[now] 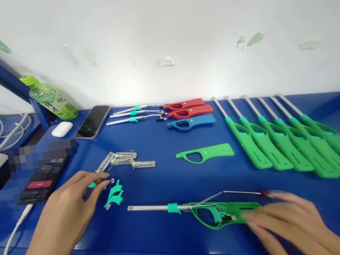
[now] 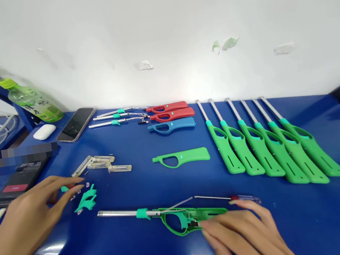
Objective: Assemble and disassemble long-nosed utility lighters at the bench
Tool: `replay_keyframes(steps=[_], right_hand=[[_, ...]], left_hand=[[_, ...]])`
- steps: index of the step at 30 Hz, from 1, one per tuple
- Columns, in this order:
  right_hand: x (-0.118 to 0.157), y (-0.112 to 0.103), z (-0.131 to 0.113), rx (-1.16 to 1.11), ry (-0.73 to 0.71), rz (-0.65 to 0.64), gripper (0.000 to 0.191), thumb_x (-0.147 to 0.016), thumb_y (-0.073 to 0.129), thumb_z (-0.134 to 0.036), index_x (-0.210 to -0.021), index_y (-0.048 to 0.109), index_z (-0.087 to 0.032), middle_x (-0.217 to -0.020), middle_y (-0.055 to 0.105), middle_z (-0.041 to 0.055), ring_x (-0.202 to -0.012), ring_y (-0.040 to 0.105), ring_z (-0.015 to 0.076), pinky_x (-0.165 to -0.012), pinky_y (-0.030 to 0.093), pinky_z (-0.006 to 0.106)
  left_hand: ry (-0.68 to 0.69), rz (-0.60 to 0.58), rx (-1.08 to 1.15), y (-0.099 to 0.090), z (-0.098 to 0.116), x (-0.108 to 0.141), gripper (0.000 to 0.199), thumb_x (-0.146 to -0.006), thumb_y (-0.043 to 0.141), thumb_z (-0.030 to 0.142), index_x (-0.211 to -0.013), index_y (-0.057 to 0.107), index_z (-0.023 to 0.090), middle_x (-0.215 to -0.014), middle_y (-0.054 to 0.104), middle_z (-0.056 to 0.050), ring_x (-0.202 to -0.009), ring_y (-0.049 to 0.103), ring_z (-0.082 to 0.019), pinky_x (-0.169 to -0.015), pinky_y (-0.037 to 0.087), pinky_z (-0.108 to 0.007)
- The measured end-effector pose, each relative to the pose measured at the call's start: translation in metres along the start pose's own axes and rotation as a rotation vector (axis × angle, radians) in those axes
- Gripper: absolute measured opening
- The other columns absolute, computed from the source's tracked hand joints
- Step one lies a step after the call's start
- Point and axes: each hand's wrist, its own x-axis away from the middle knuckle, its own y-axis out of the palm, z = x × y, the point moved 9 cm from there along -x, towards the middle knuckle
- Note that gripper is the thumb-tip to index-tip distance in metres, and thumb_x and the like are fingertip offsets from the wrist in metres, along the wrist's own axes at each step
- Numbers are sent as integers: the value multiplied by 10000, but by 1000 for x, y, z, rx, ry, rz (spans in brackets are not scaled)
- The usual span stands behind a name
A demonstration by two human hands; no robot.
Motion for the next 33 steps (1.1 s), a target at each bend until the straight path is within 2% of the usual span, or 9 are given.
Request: replay_keyframes(steps=[5,9,14,17,20,25,29,31,33], right_hand=[[-65,45,-38,39,-222,-355,222,-1084,555,-145,-1105,751,-248,-1028,788,14,-888,719,185,-990,497,396],[-107,111,-52,143,-288,-560,136,-1090,613,-241,-1142,737,-220,-1065,762,49,-959,698,235,-890,563,431],[-130,192,-41,276,-251,-686,285,-1057,697,-414,-1180,710,-158,-1130,741,64,-1039,731,229,-910,624,442],[-131,211,-35,279,-241,-723,312,-1043,718,-387,-1265,691,-170,-1256,723,81,-1089,730,234,-935,633,453],[-130,199,-25,234,-213,-745,296,-1043,721,-367,-1259,693,-167,-1240,729,78,-1060,736,225,-921,639,443],[-136,132,5,85,-97,-676,174,-1079,669,-300,-1178,700,-161,-1018,751,21,-863,735,163,-803,630,344],[-139,84,27,-35,-57,-515,269,-1114,580,-193,-1373,652,-194,-1132,718,40,-910,713,138,-838,575,281],[-136,73,34,-80,-67,-456,226,-1113,581,-189,-1315,683,-193,-1149,684,42,-918,695,126,-842,556,262],[-130,71,36,-124,-87,-421,136,-1104,609,-202,-1200,703,-182,-1109,687,25,-906,689,112,-831,549,237]], left_hand=[[22,-37,34,17,-4,-9,318,-961,529,500,-910,788,323,-1040,805,0,-721,700,-214,-699,502,-333],[22,-29,42,23,-4,-9,302,-964,496,477,-874,729,306,-1007,785,-34,-778,734,-240,-698,499,-346],[6,39,56,5,6,-4,281,-974,484,460,-930,701,288,-912,775,-44,-724,718,-252,-635,453,-348],[-42,124,89,-13,9,2,310,-975,514,502,-975,736,285,-753,743,4,-588,664,-216,-614,451,-333],[-87,206,161,-26,10,10,344,-981,539,559,-998,760,296,-896,792,24,-645,690,-191,-660,505,-314],[-105,226,303,-25,27,14,295,-976,634,574,-1014,787,325,-917,798,58,-697,692,-149,-671,553,-256],[-19,255,444,-26,64,12,273,-963,656,562,-1032,792,336,-1007,797,64,-842,718,-146,-718,566,-223],[43,251,524,-24,87,10,251,-972,665,532,-1055,798,336,-1050,793,60,-818,700,-131,-735,569,-215],[87,224,608,-17,106,9,199,-970,702,484,-1048,814,338,-997,785,55,-685,638,-109,-645,541,-205]])
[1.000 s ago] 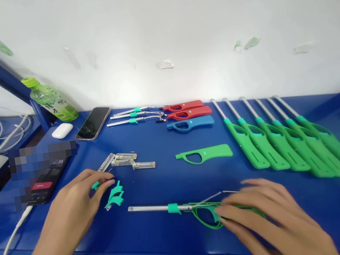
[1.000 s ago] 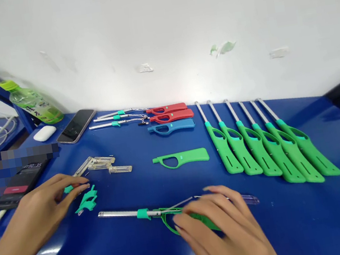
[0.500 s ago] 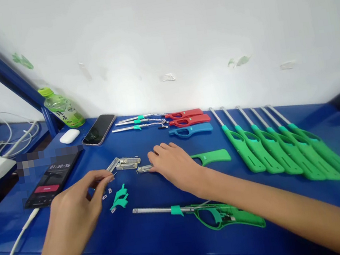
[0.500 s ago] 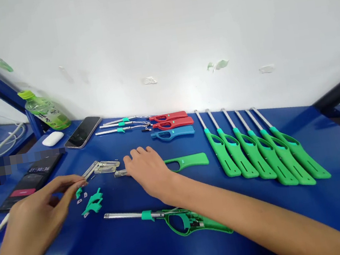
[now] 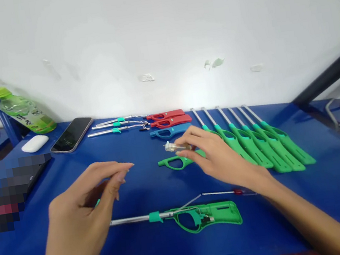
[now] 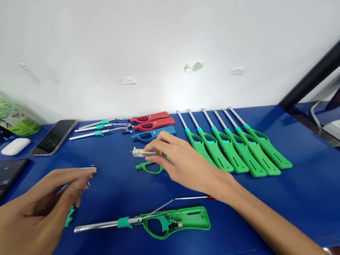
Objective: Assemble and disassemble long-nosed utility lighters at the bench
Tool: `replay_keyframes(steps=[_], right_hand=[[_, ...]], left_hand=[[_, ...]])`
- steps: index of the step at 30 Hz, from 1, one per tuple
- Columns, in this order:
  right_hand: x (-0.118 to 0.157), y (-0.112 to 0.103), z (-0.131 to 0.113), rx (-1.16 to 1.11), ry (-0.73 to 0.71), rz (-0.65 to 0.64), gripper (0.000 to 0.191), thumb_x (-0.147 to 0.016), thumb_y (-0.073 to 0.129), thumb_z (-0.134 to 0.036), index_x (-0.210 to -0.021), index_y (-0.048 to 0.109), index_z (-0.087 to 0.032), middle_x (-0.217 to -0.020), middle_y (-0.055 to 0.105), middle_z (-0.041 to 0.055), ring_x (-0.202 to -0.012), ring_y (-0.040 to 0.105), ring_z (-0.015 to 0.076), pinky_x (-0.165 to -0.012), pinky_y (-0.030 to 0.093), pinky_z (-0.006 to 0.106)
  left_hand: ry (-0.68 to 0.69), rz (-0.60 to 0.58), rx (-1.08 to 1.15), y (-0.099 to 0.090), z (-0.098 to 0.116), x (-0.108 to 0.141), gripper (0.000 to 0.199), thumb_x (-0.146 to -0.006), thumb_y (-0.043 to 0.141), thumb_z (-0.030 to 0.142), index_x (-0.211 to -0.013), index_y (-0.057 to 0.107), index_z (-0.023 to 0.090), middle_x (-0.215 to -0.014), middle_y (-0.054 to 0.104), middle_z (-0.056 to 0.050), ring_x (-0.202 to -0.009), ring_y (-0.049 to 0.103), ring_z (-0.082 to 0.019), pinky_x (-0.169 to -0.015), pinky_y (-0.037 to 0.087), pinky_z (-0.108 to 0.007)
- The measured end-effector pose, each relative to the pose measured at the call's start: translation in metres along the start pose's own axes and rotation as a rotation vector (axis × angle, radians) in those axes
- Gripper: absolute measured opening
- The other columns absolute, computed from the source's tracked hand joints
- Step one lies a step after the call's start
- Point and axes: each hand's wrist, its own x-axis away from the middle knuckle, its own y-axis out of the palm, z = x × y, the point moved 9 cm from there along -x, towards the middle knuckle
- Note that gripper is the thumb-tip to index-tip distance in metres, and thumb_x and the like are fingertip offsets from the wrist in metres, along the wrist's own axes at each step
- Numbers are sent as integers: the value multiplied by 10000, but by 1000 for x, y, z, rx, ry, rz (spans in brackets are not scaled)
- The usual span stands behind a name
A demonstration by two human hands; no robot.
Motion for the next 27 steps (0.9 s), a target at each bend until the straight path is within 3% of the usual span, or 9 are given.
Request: replay_keyframes(steps=[3,7,11,17,23,27], right_hand=[[10,8,-3,-45,-57,30,110,-1096,633,-203,-1195,676,-187,-1092,743,-8,-930,710,92,-845,550,203],[23,19,-14,-58,-145,45,152,-1096,635,-208,-1244,664,-198,-1166,798,-12,-1017,749,117,-920,566,248],[29,25,-26,5,-225,65,160,-1101,610,-192,-1244,681,-193,-1130,824,3,-967,769,182,-907,564,351],[31,21,-30,79,-255,110,197,-1103,583,-173,-1277,677,-166,-1087,824,38,-896,763,205,-831,557,377],[31,21,-26,106,-272,74,214,-1124,532,-178,-1284,673,-171,-1076,821,34,-893,766,197,-851,569,388],[32,21,-27,103,-288,79,225,-1122,514,-152,-1292,660,-157,-1092,824,48,-898,770,200,-840,583,387]], left_hand=[[-3,-8,104,22,6,3,144,-944,740,448,-1006,836,361,-860,762,57,-589,582,-106,-573,507,-200],[-91,-40,155,41,1,7,69,-871,811,425,-887,834,362,-804,773,65,-619,650,-112,-575,521,-161],[-107,-61,215,46,2,7,78,-904,773,381,-849,818,348,-720,715,72,-539,577,-81,-505,468,-137],[-64,-144,184,53,3,7,145,-979,696,390,-940,834,371,-678,666,59,-541,558,-84,-497,444,-139],[-312,-56,303,59,-7,17,115,-922,763,441,-928,806,335,-818,747,62,-631,589,-89,-566,466,-146],[-276,-91,359,64,-5,16,99,-938,750,410,-965,764,316,-848,751,56,-660,643,-99,-595,512,-151]])
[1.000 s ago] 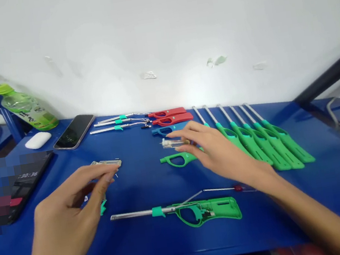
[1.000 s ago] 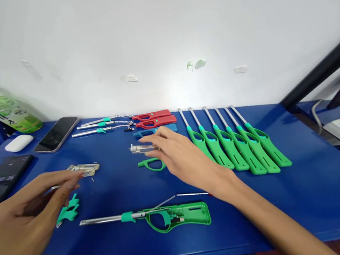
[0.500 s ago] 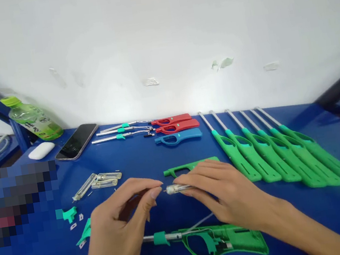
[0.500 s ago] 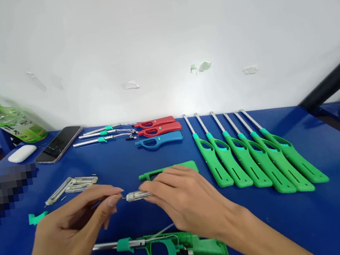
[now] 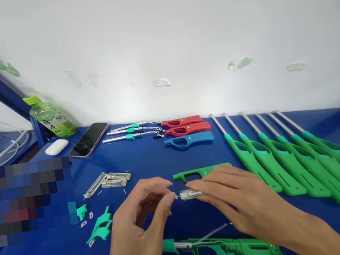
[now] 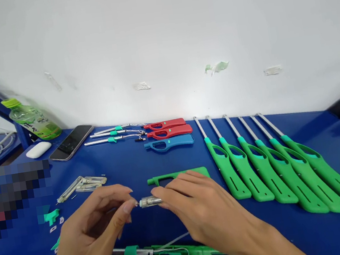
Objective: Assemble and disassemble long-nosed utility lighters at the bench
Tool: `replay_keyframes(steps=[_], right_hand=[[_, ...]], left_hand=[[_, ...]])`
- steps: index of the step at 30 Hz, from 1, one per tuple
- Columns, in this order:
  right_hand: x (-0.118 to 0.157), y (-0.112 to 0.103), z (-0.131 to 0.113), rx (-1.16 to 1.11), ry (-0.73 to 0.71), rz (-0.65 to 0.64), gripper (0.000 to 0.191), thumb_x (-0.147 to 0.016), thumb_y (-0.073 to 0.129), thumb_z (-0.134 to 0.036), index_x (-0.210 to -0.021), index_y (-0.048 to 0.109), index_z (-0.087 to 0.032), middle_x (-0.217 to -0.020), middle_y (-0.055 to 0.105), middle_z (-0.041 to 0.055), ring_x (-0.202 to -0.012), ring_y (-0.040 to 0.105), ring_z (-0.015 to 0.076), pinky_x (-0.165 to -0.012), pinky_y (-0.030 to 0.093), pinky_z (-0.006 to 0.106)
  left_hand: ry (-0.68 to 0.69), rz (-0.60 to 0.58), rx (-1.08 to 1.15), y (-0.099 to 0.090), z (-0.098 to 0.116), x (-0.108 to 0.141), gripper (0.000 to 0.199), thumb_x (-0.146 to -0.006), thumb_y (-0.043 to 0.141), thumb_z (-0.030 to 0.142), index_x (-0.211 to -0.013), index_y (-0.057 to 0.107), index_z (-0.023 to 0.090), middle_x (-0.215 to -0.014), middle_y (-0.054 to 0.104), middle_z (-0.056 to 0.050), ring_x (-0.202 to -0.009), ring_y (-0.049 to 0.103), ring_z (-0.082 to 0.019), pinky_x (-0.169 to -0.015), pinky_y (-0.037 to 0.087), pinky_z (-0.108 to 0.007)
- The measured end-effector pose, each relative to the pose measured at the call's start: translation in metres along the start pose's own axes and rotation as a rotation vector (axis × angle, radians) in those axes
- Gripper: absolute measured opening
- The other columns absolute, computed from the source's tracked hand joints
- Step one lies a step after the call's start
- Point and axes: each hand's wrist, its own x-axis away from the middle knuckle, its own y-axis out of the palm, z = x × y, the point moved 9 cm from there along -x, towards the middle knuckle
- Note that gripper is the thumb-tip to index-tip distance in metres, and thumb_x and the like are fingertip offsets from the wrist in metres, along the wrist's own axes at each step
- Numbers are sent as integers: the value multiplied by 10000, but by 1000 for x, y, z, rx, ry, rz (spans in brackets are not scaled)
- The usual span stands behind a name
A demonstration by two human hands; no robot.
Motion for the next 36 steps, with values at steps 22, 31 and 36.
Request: replay_keyframes(steps=[22,31,36], right_hand=[[8,18,-9,136,-65,-144,536,-1014,442,0,-1522,544,-139,-930,733,25,-795,680,212,-771,551,388],[6,20,-10,144,-81,-153,610,-942,444,40,-1525,533,-115,-912,719,25,-775,659,207,-746,541,386],[9,21,-13,123,-72,-163,614,-947,441,31,-1539,519,-113,-916,721,31,-796,668,212,-767,549,389]], left_hand=[[-16,-151,44,13,-15,11,218,-1068,607,536,-1209,633,373,-834,564,49,-711,533,-124,-602,431,-207],[29,-188,94,20,-2,11,211,-1125,514,446,-977,574,307,-863,515,38,-720,446,-135,-635,393,-243],[-17,-140,206,18,-8,13,231,-1100,573,462,-949,552,290,-844,485,38,-675,370,-133,-592,327,-276]])
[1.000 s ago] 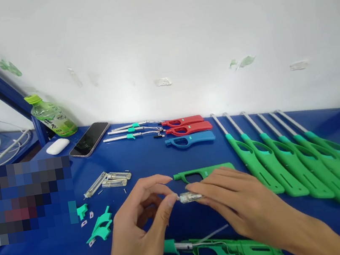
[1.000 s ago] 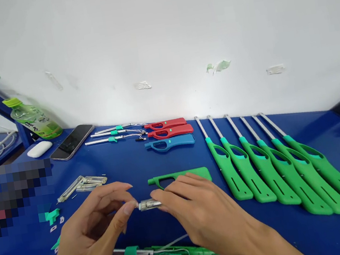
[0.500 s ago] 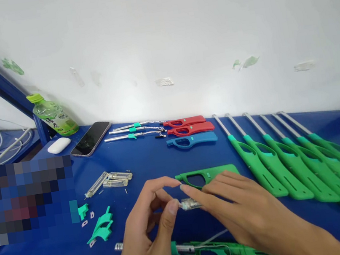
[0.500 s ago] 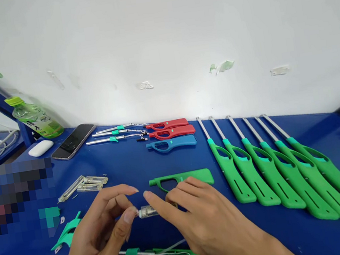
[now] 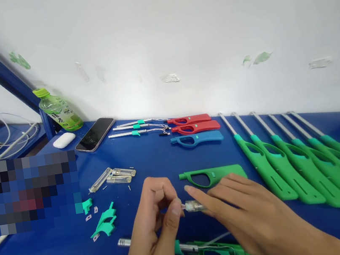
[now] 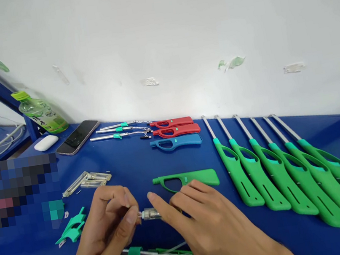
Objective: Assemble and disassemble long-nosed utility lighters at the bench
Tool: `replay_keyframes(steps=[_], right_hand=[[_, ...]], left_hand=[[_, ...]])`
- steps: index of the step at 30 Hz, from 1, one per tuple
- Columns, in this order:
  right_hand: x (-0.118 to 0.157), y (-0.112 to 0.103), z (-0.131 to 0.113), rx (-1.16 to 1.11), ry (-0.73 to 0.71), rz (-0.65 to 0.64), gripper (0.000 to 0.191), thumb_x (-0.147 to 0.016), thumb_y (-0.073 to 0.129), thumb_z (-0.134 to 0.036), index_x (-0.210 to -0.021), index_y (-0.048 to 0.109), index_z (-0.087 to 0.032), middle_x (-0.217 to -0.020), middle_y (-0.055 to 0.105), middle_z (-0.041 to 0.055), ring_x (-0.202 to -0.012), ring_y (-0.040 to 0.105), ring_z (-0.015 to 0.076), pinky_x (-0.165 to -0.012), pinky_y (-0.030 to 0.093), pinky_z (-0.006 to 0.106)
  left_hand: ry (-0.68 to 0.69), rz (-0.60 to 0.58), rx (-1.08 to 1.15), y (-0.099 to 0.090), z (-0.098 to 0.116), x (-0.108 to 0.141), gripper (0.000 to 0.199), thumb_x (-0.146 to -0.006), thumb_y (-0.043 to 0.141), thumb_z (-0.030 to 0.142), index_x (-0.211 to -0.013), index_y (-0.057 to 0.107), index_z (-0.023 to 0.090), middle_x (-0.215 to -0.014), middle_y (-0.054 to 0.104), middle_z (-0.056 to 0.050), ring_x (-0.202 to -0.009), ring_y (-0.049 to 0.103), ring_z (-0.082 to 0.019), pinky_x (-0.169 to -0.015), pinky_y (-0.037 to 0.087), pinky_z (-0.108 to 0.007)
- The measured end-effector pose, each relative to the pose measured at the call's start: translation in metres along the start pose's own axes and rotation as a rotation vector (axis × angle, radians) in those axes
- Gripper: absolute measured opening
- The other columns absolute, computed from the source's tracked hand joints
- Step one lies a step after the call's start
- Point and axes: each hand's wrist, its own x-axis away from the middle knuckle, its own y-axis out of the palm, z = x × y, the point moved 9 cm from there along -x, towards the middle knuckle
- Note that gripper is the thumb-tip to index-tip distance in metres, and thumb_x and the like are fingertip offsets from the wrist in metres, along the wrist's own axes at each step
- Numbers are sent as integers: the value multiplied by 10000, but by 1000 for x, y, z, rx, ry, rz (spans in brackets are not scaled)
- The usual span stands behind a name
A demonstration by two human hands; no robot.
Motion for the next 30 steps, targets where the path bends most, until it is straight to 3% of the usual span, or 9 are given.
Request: replay_keyframes(steps=[4,9,14,20,30], right_hand=[[1,2,-4,-19,8,-5,564,-982,439,4,-1529,530,-102,-915,728,30,-795,678,209,-771,560,386],[-1,-1,-8,1,10,12,543,-980,401,1,-1483,570,-110,-887,735,20,-782,705,201,-779,573,376],[-3,-1,-13,52,8,22,551,-963,381,-4,-1465,573,-130,-901,761,10,-795,743,200,-826,590,391],[-3,1,-14,80,28,43,562,-936,374,11,-1432,588,-142,-879,764,-1,-781,752,198,-825,580,385],[0,4,-20,158,25,53,534,-947,359,26,-1393,608,-133,-902,786,1,-796,752,214,-881,534,403]], left_hand=[[-103,-19,206,4,-15,2,256,-1089,607,463,-987,441,298,-872,471,49,-681,354,-123,-548,241,-272],[-95,-49,281,9,-7,2,263,-1111,587,338,-974,367,291,-865,423,55,-703,368,-111,-535,178,-256],[-123,-44,285,9,-8,1,368,-1082,634,423,-916,344,271,-844,392,58,-705,361,-114,-567,242,-228],[-195,-92,317,11,-28,3,377,-1041,678,487,-921,392,273,-817,415,63,-622,294,-94,-567,278,-211],[-233,-1,245,4,-30,6,397,-977,732,512,-904,421,277,-799,483,51,-561,277,-83,-509,368,-179]])
